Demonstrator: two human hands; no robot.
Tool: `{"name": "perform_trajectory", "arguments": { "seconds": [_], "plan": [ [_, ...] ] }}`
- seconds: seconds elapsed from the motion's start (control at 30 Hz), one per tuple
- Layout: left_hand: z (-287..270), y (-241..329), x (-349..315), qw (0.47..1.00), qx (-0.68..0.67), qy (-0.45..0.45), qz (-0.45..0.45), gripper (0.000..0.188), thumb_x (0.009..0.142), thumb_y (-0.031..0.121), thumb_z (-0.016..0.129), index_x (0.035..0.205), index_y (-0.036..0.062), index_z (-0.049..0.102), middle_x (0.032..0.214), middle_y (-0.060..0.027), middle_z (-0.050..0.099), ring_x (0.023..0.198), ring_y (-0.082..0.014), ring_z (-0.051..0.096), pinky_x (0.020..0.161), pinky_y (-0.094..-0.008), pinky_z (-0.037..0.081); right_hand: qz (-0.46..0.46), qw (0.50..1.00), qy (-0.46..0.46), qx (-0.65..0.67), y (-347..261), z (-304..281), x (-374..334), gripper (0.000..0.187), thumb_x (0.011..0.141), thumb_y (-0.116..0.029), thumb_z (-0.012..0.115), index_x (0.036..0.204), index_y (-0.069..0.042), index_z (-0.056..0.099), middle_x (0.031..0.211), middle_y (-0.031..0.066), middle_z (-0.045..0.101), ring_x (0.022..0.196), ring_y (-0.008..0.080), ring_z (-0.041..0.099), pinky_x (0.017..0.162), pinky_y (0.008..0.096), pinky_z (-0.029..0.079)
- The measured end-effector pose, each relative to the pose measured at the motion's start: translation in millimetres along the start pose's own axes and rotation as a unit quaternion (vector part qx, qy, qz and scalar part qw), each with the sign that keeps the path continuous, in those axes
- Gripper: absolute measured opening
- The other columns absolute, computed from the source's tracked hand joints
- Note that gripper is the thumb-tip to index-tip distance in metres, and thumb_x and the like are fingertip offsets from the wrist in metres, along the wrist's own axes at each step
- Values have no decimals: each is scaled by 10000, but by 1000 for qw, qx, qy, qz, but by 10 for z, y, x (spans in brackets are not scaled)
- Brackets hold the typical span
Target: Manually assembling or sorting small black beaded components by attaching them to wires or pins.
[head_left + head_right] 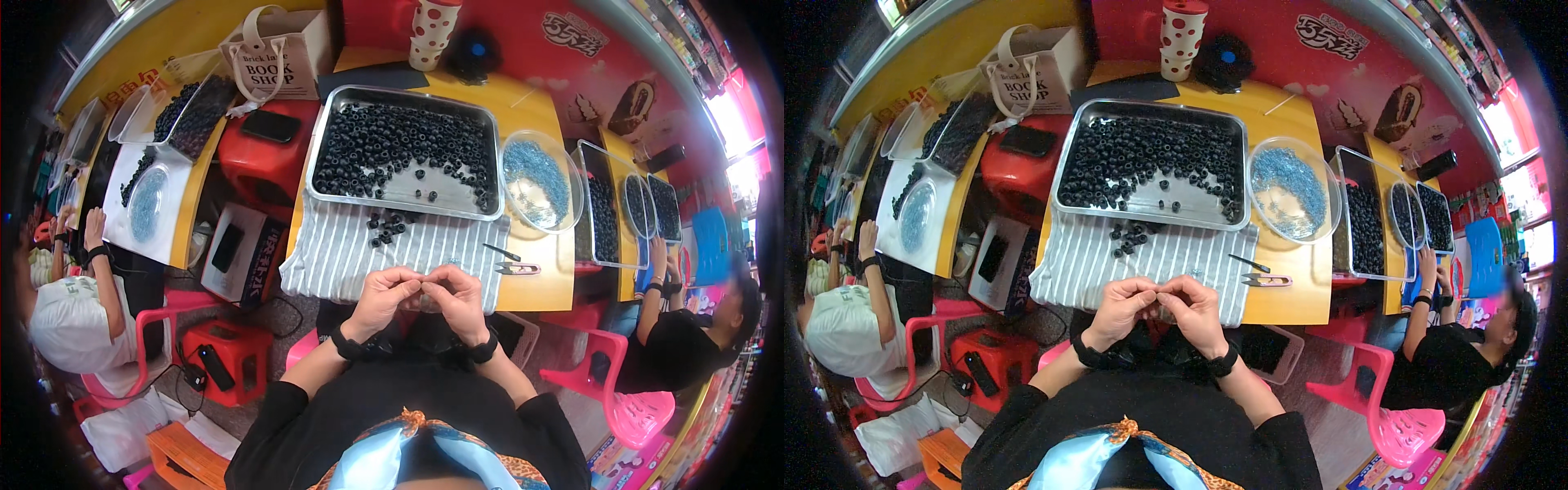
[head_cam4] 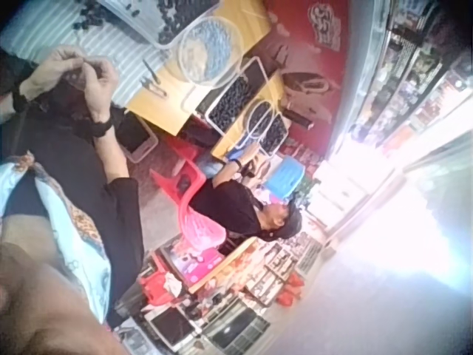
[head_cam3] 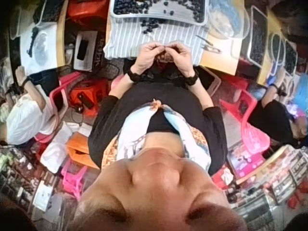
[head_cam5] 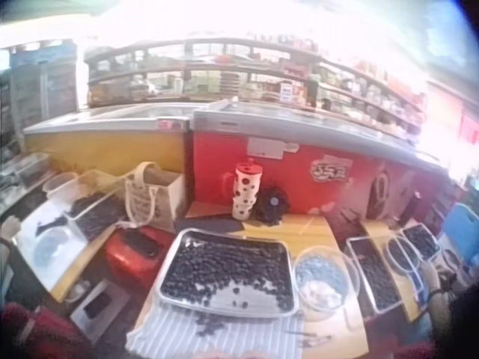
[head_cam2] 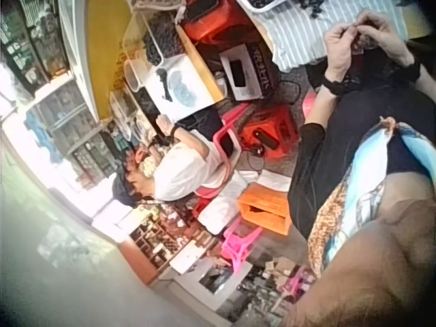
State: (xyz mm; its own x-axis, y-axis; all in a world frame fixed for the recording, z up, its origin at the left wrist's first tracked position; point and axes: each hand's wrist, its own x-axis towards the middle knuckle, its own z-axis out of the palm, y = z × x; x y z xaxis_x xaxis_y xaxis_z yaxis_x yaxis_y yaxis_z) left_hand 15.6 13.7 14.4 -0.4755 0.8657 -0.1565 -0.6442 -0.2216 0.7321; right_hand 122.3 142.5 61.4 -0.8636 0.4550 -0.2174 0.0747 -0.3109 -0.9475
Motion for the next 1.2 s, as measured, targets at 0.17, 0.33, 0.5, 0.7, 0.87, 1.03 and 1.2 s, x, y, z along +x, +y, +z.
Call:
{"name": "perform_trajectory", "arguments": {
  "seconds": [0.17, 0.33, 0.5, 0.7, 0.87, 1.03, 1.2],
  "plan": [
    [-6, 34, -81, 997, -75, 17, 8, 176, 956, 158, 593, 1021, 7, 657, 845, -51, 635, 663, -100, 594, 594, -212, 468, -88, 987, 1, -134, -59, 82, 91, 42, 856, -4, 654, 897, 4, 645, 759, 13, 634, 688, 68, 587, 591, 218, 456],
    [-259, 228, -174, 995, -84, 13, 57, 262, 961, 262, 580, 956, 2, 613, 870, -94, 597, 647, -142, 584, 556, -231, 455, -297, 820, -21, -489, -258, 307, 532, 115, 809, -36, 622, 921, -52, 642, 742, 103, 579, 653, 288, 627, 561, 374, 482],
    [-339, 255, -187, 990, -117, 23, 74, 237, 957, 226, 583, 966, -7, 626, 897, -94, 613, 673, -158, 579, 598, -253, 464, -254, 707, -92, -654, -152, 509, 858, 150, 739, -50, 563, 876, -62, 622, 806, 131, 596, 683, 331, 633, 576, 430, 503],
    [-398, 226, -202, 985, -149, 35, 77, 199, 950, 182, 591, 996, -5, 637, 945, -90, 634, 729, -153, 592, 635, -247, 478, -229, 697, -79, -675, -139, 507, 785, 101, 745, -79, 566, 836, -66, 610, 772, 137, 585, 673, 339, 633, 567, 443, 496],
    [-367, 235, -152, 986, -144, 55, 69, 171, 941, 110, 594, 1046, -19, 638, 987, -95, 645, 815, -157, 616, 709, -239, 502, -206, 720, -64, -659, -144, 252, 613, 48, 772, -87, 558, 801, -77, 596, 743, 154, 564, 659, 355, 621, 557, 465, 482],
    [-368, 246, -131, 986, -148, 43, 66, 233, 890, 5, 624, 1116, -49, 623, 1048, -117, 662, 867, -171, 647, 788, -251, 517, -160, 764, -20, -624, -207, 12, 542, 134, 776, -100, 598, 901, -64, 633, 809, 156, 596, 727, 377, 619, 632, 472, 488],
    [-328, 246, -67, 985, -166, 4, 49, 246, 894, 16, 617, 1129, -55, 608, 1049, -131, 648, 889, -190, 633, 780, -260, 510, -138, 807, 24, -574, -234, -219, 531, 204, 762, -100, 630, 961, -59, 644, 871, 155, 611, 793, 390, 609, 687, 471, 487]
  ]
}}
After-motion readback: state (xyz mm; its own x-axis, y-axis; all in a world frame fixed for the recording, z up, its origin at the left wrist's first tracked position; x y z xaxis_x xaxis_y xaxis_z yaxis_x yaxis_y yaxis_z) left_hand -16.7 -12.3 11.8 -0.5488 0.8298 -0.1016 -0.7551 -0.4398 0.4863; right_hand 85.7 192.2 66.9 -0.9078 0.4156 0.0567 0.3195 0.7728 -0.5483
